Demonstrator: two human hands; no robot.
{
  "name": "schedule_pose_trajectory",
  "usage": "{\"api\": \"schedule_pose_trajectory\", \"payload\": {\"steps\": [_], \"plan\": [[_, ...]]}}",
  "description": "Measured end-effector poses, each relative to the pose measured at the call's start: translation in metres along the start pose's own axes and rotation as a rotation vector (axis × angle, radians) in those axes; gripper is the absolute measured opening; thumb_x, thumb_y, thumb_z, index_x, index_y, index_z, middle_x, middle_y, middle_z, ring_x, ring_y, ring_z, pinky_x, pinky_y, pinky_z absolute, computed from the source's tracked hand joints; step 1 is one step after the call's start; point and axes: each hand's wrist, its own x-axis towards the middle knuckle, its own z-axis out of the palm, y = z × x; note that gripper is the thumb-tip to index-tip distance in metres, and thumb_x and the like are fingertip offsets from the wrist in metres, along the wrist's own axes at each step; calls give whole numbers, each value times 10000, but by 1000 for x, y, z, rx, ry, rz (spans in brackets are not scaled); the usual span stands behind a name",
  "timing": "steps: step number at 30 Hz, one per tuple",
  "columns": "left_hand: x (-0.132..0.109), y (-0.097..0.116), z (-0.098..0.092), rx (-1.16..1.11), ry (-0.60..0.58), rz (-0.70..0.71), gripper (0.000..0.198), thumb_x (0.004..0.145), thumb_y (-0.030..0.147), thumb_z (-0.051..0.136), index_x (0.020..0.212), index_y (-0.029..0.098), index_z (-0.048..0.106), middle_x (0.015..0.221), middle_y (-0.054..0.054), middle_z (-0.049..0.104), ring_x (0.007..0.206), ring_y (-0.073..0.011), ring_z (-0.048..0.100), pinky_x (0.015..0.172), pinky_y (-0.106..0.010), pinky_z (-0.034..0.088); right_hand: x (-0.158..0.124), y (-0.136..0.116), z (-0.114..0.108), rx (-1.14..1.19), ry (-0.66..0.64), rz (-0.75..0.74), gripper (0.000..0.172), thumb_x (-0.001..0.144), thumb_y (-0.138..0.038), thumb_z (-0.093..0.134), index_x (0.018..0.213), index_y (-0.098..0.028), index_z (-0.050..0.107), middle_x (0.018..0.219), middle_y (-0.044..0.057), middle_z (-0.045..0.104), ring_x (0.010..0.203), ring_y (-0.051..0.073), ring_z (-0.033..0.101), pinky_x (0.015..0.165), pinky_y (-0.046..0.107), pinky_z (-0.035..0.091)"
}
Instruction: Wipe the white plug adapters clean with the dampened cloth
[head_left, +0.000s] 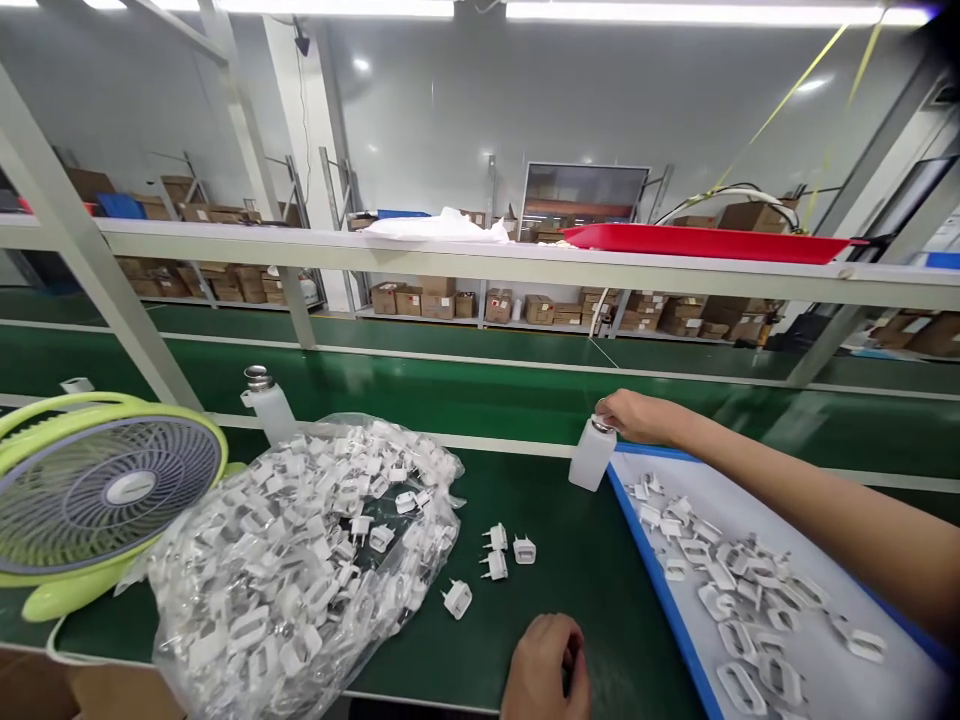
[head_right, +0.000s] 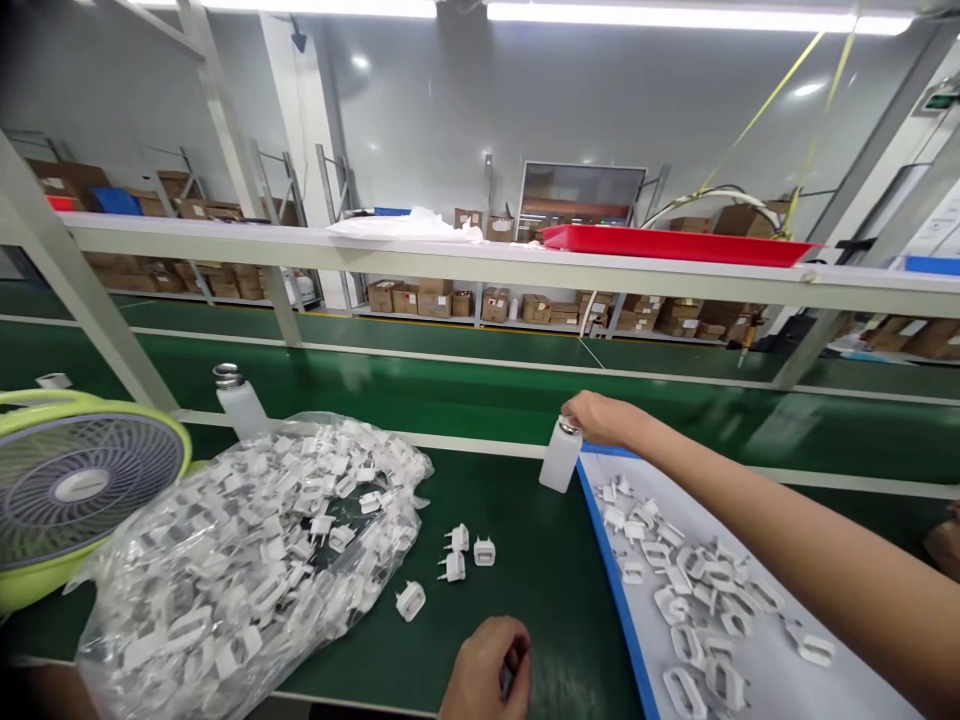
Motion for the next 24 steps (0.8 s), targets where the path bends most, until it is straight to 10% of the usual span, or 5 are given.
{"api": "schedule_pose_trajectory", "payload": {"steps": [24], "plan": [[-2, -1, 2, 7, 13, 50, 221, 704, 30, 559, 819, 217, 582, 791, -47, 598, 748, -223, 569, 644, -319, 324, 4, -17, -8, -170, 30, -78, 277, 988, -385, 662, 1139, -153, 662, 1102, 65, 682, 952, 188, 679, 846, 383, 586]]}}
